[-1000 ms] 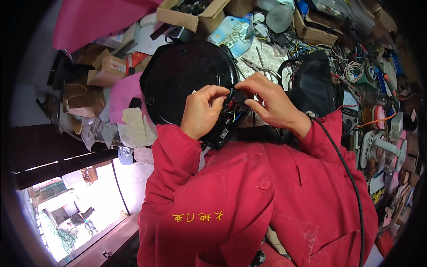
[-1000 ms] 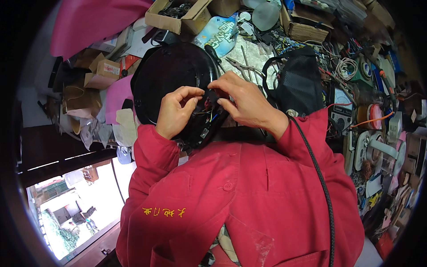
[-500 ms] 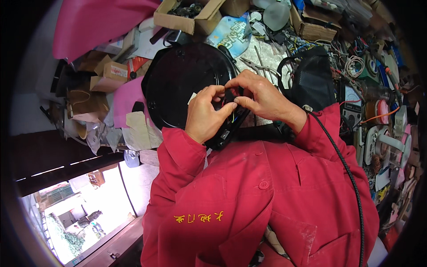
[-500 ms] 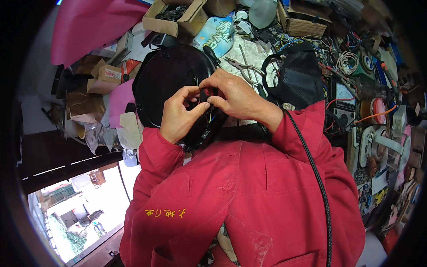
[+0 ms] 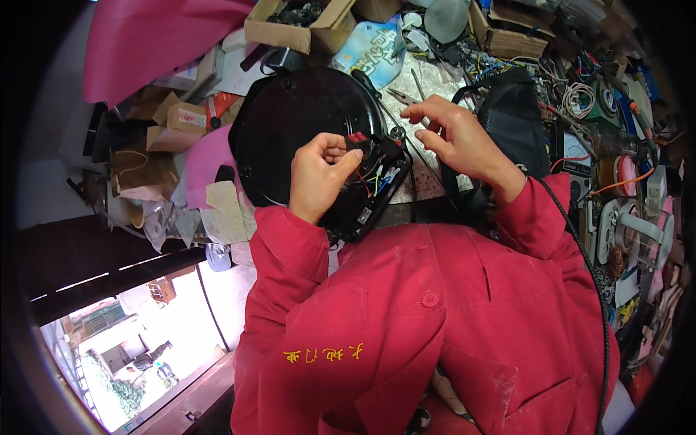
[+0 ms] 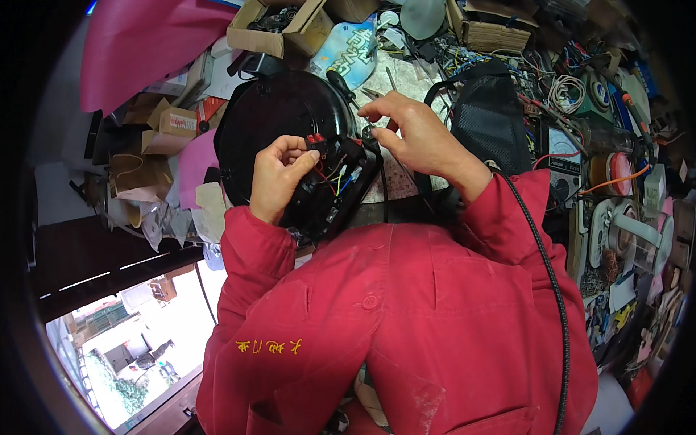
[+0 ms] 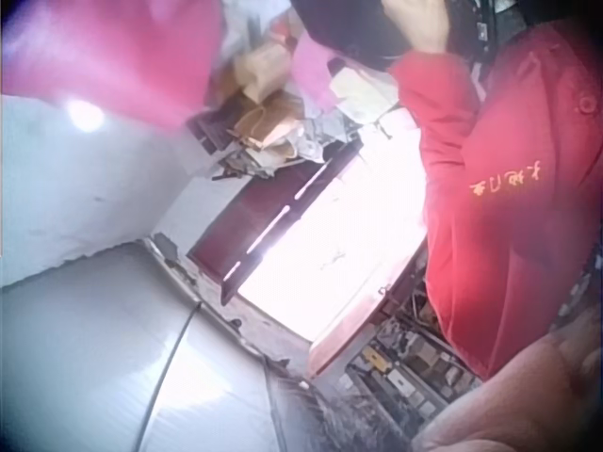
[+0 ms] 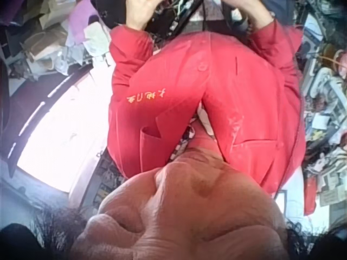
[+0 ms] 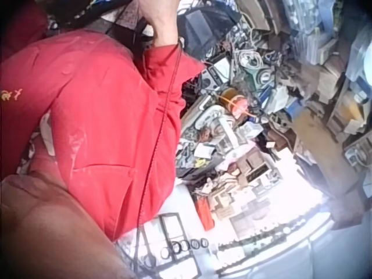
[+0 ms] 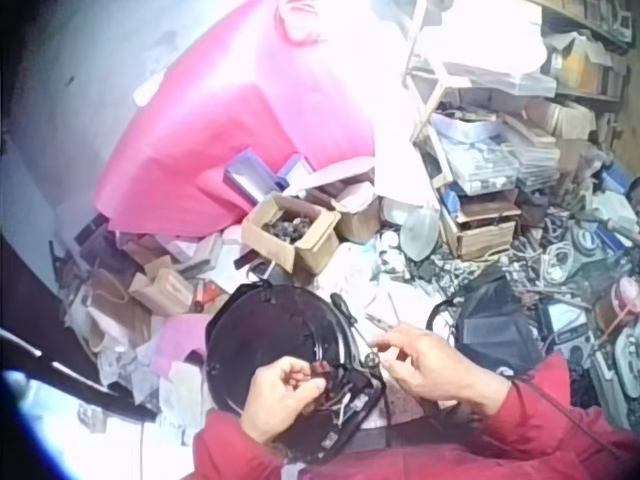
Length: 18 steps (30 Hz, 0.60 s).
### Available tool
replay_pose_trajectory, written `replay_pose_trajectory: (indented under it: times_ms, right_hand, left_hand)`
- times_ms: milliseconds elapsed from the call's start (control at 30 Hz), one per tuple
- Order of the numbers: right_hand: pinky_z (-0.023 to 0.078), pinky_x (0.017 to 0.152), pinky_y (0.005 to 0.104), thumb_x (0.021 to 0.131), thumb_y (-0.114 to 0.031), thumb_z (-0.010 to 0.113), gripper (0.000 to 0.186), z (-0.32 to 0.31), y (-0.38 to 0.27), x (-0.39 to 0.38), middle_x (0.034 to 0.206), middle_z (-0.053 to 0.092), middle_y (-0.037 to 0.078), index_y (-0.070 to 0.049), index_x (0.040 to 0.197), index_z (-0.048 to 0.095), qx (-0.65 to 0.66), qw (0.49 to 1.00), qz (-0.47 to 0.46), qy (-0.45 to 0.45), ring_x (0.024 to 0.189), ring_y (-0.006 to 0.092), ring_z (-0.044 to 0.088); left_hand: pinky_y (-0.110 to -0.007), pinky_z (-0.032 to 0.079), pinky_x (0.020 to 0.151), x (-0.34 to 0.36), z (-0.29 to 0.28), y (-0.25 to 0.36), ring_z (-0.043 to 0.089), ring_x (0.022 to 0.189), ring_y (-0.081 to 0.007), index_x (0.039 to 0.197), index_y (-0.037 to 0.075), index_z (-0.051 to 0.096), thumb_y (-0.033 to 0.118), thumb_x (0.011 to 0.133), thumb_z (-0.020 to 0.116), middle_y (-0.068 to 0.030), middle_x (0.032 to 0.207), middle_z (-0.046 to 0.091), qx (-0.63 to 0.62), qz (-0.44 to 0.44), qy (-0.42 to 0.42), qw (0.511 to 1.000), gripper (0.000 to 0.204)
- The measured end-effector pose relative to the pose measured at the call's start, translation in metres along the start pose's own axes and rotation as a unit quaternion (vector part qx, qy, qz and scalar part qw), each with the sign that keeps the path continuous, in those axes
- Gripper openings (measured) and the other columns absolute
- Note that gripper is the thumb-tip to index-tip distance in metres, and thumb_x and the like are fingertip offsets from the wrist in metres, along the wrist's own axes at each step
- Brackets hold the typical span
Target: The person works on the underside of a black circular appliance, using pliers and a screwdriver to strip, twist, and connect wires. They repeatedly adjust wire positions and tighten connections while handling the device and tools.
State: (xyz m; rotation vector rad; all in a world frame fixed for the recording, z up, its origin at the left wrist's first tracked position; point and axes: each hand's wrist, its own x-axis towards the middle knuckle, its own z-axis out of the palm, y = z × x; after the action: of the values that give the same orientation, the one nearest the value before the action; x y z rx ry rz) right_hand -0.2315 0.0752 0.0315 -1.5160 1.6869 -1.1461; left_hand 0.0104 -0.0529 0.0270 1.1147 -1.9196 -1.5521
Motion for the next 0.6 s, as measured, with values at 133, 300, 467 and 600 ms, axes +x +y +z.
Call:
replay_pose_trajectory:
  times_ms: [133, 300, 467, 600]
  right_hand:
    - [0.055, 0.079, 0.0387, 0.091, -0.008, 0.069, 0.026, 0.004, 0.014, -0.006, 0.107, 0.068, 0.014, -0.004, 0.116, 0.071, -0.019, 1.0, -0.02, -0.006, 0.089, 0.0282, 0.068]
    - [0.055, 0.08, 0.0421, 0.09, -0.009, 0.071, 0.023, 0.008, 0.004, -0.004, 0.105, 0.066, 0.015, -0.005, 0.113, 0.072, -0.079, 0.997, -0.015, -0.022, 0.089, 0.0324, 0.069]
    - [0.054, 0.077, 0.0384, 0.089, -0.006, 0.073, 0.029, 0.013, 0.009, -0.001, 0.105, 0.066, 0.012, -0.007, 0.118, 0.071, -0.098, 0.993, -0.065, -0.021, 0.084, 0.0257, 0.069]
    - [0.055, 0.078, 0.0393, 0.088, -0.005, 0.074, 0.03, 0.014, 0.008, 0.002, 0.104, 0.066, 0.012, -0.007, 0.117, 0.07, -0.109, 0.991, -0.068, -0.029, 0.085, 0.026, 0.069]
  left_hand:
    - [-0.024, 0.053, 0.07, 0.002, 0.0, 0.005, 0.065, 0.076, -0.0077, 0.099, -0.006, 0.072, 0.01, 0.087, 0.083, -0.0053, 0.086, 0.074, 0.011, -0.008, 0.01, 1.0, 0.023]
    - [-0.024, 0.052, 0.067, 0.002, -0.008, 0.003, 0.065, 0.075, -0.0077, 0.1, -0.007, 0.072, 0.009, 0.089, 0.081, -0.0047, 0.085, 0.073, -0.008, -0.044, 0.022, 0.999, 0.021]
    - [-0.022, 0.042, 0.066, 0.001, -0.012, 0.015, 0.061, 0.077, -0.0059, 0.108, -0.002, 0.073, 0.016, 0.092, 0.076, -0.0031, 0.088, 0.072, -0.003, -0.094, -0.007, 0.996, 0.025]
    - [-0.022, 0.038, 0.062, 0.003, -0.014, 0.015, 0.06, 0.075, -0.0058, 0.108, 0.0, 0.074, 0.018, 0.092, 0.077, -0.003, 0.087, 0.073, -0.02, -0.107, -0.022, 0.994, 0.025]
